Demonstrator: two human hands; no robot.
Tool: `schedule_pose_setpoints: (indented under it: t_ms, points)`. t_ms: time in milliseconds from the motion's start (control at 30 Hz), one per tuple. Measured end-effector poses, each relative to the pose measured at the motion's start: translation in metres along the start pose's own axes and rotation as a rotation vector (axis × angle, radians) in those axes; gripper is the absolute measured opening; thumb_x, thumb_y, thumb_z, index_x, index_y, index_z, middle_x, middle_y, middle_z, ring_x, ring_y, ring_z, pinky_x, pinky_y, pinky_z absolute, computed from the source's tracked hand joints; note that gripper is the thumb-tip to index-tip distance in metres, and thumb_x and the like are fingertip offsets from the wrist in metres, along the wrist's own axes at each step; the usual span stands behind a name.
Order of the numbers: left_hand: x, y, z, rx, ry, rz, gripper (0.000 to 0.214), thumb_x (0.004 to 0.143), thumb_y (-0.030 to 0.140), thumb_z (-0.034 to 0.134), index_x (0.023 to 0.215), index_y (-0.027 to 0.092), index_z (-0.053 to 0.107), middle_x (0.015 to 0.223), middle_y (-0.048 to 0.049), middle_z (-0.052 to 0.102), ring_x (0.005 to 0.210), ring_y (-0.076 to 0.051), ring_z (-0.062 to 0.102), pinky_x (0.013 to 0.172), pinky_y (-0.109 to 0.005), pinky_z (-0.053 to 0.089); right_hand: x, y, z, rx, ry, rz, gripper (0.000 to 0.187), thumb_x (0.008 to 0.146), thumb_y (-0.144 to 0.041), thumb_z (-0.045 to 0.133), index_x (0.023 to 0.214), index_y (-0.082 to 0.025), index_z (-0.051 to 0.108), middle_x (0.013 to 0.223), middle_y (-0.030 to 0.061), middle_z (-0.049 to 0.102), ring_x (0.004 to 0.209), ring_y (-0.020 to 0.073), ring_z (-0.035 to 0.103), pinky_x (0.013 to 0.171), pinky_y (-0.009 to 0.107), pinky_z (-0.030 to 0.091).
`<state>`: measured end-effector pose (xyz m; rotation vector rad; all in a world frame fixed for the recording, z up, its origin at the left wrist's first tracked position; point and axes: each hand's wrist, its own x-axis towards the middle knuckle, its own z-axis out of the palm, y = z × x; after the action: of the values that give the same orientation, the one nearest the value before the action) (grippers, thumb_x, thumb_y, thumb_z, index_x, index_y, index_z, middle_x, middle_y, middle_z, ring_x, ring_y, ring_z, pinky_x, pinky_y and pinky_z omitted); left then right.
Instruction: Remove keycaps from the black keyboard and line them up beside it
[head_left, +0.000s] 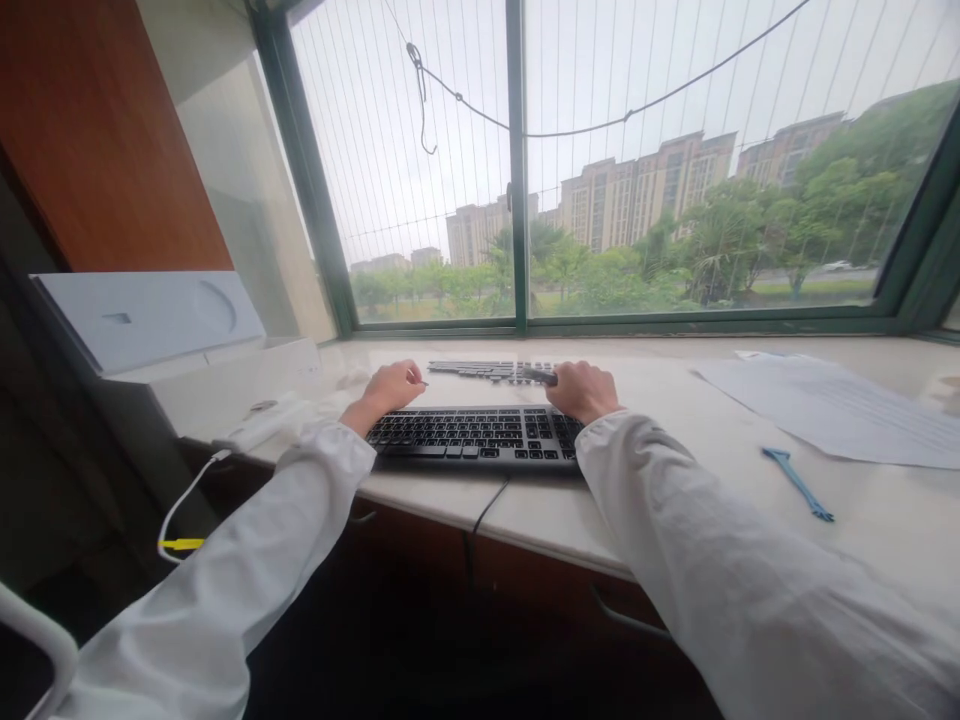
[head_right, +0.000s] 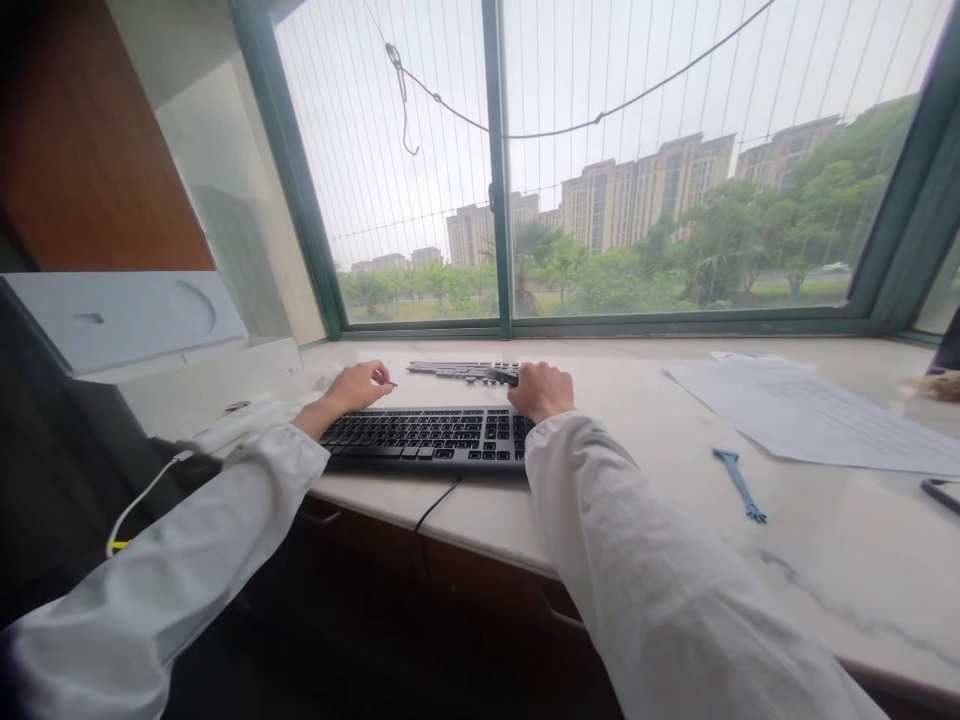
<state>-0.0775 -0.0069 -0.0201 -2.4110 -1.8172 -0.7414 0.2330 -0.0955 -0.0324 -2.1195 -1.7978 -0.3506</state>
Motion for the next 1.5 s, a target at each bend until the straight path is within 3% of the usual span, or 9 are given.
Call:
schedule_pose_setpoints:
  t_ms: [100,267,433,667,933,1267,1500]
  points:
    - [0.024,-0.001,0.009,-0.010,-0.091,0.016,0.030,0.071,0.030,0.065,0.101,0.024,0.066,0.088,-0.0008,0.073,0.071,-0.016,0.066,0.070,-0.024,0.047,0.000,0.000,0.000,0.002,-0.013,-0.012,0.036,0.084,-0.037,0.045,0.097,-0.016,0.072,0.092,0.0171,0.067,0.083,0.0249,0.064,0.073,0.033,0.043]
    - [0.046,-0.005,0.023,-0.082,-0.246,0.088,0.023,0.074,0.036,0.065,0.091,0.022,0.071,0.085,0.0008,0.074,0.057,-0.011,0.065,0.068,-0.022,0.048,0.003,-0.003,0.001,-0.003,-0.019,-0.042,0.033,0.083,-0.033,0.046,0.094,-0.015,0.071,0.089,0.0157,0.067,0.083,0.0233,0.063,0.073,0.032,0.043]
    - [0.051,-0.015,0.036,-0.195,-0.304,0.140,0.025,0.071,0.038,0.070,0.089,0.020,0.071,0.087,-0.0011,0.075,0.050,-0.010,0.064,0.066,-0.022,0.050,0.005,-0.005,0.004,-0.026,-0.019,-0.058,0.033,0.082,-0.031,0.046,0.096,-0.015,0.071,0.091,0.0157,0.068,0.083,0.0237,0.064,0.072,0.031,0.043]
    - [0.049,-0.023,0.042,-0.309,-0.354,0.154,0.022,0.067,0.030,0.072,0.085,0.018,0.072,0.092,-0.0040,0.074,0.044,-0.009,0.059,0.044,-0.021,0.046,0.006,-0.004,0.006,-0.025,-0.025,-0.062,0.032,0.083,-0.032,0.046,0.095,-0.015,0.070,0.091,0.0159,0.068,0.081,0.0245,0.064,0.070,0.033,0.043]
    - [0.048,-0.021,0.036,-0.234,-0.360,0.135,0.021,0.066,0.032,0.072,0.082,0.019,0.072,0.087,-0.0024,0.074,0.041,-0.007,0.056,0.044,-0.019,0.045,0.007,-0.003,0.007,0.006,-0.032,-0.057,0.031,0.081,-0.031,0.046,0.092,-0.017,0.071,0.091,0.0152,0.068,0.080,0.0248,0.064,0.069,0.033,0.044]
    - [0.046,-0.023,0.027,-0.153,-0.280,0.247,0.017,0.065,0.038,0.072,0.071,0.022,0.073,0.079,0.0027,0.073,0.038,-0.006,0.049,0.052,-0.021,0.044,0.006,-0.003,0.007,0.014,-0.019,-0.038,0.030,0.080,-0.031,0.048,0.091,-0.017,0.072,0.090,0.0149,0.069,0.081,0.0240,0.064,0.071,0.032,0.044]
    - [0.042,-0.021,0.027,-0.098,-0.242,0.239,0.025,0.072,0.036,0.068,0.095,0.027,0.074,0.092,0.0036,0.075,0.039,-0.005,0.051,0.061,-0.020,0.046,0.007,-0.002,0.008,0.017,-0.011,-0.050,0.030,0.080,-0.031,0.048,0.091,-0.016,0.071,0.089,0.0149,0.068,0.079,0.0243,0.064,0.068,0.032,0.044]
